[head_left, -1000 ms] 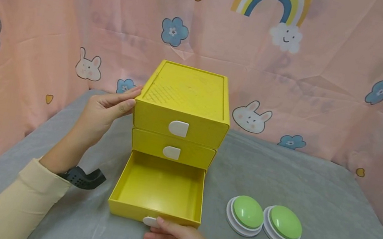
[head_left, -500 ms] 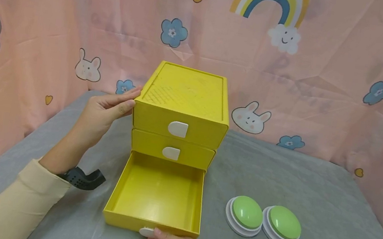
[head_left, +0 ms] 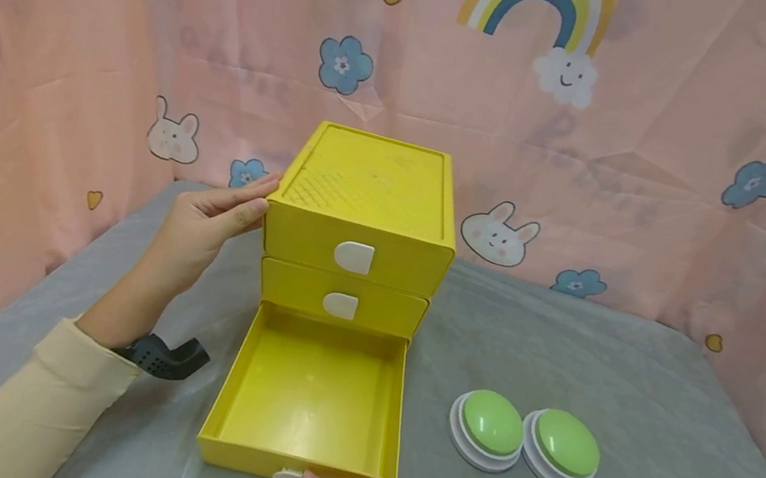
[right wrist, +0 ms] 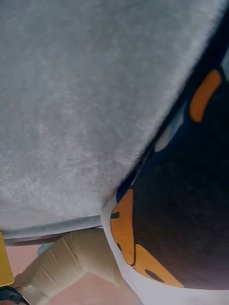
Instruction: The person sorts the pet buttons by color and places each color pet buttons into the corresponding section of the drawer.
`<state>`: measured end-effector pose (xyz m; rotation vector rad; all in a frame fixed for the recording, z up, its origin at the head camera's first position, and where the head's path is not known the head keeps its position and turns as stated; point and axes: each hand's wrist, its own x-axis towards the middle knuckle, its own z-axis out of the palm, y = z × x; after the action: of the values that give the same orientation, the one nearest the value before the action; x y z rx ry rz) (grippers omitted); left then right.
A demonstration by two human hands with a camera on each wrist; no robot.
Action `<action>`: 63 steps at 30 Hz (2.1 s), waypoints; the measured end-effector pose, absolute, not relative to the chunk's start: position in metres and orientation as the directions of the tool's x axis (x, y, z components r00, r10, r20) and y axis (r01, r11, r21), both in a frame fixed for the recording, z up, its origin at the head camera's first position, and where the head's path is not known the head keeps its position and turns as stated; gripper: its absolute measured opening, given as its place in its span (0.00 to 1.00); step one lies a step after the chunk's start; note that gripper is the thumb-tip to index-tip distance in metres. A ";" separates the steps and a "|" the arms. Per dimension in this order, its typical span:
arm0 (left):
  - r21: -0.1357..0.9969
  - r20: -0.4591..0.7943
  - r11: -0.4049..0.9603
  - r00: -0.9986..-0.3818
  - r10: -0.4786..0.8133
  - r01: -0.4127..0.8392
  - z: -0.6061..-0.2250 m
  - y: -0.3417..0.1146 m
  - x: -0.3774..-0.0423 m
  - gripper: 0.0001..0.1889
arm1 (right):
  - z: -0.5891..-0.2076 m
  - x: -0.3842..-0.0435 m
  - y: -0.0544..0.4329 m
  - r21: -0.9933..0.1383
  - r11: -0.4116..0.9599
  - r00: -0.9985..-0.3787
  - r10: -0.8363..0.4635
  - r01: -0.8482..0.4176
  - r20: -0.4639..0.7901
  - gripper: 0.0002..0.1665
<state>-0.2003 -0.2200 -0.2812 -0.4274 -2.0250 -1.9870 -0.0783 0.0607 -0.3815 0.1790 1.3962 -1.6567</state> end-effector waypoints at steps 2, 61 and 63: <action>0.916 0.400 0.012 -0.916 0.018 0.400 -0.281 -0.221 -0.200 0.24 | -0.382 -0.078 0.060 -0.703 0.088 -0.559 -0.542 0.705 -0.628 0.27; 0.920 0.392 0.014 -0.920 0.017 0.392 -0.282 -0.220 -0.200 0.23 | -0.351 -0.157 0.222 -0.888 0.445 -0.971 -0.139 0.115 -0.195 0.41; 0.920 0.392 0.017 -0.920 0.017 0.393 -0.282 -0.220 -0.201 0.24 | -0.352 -0.158 0.221 -0.882 0.454 -0.969 -0.134 0.126 -0.208 0.42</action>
<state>-0.2006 -0.2203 -0.2823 -0.4239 -2.0254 -1.9843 -0.1575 0.2215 -0.3522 -0.0062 2.4588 -1.5227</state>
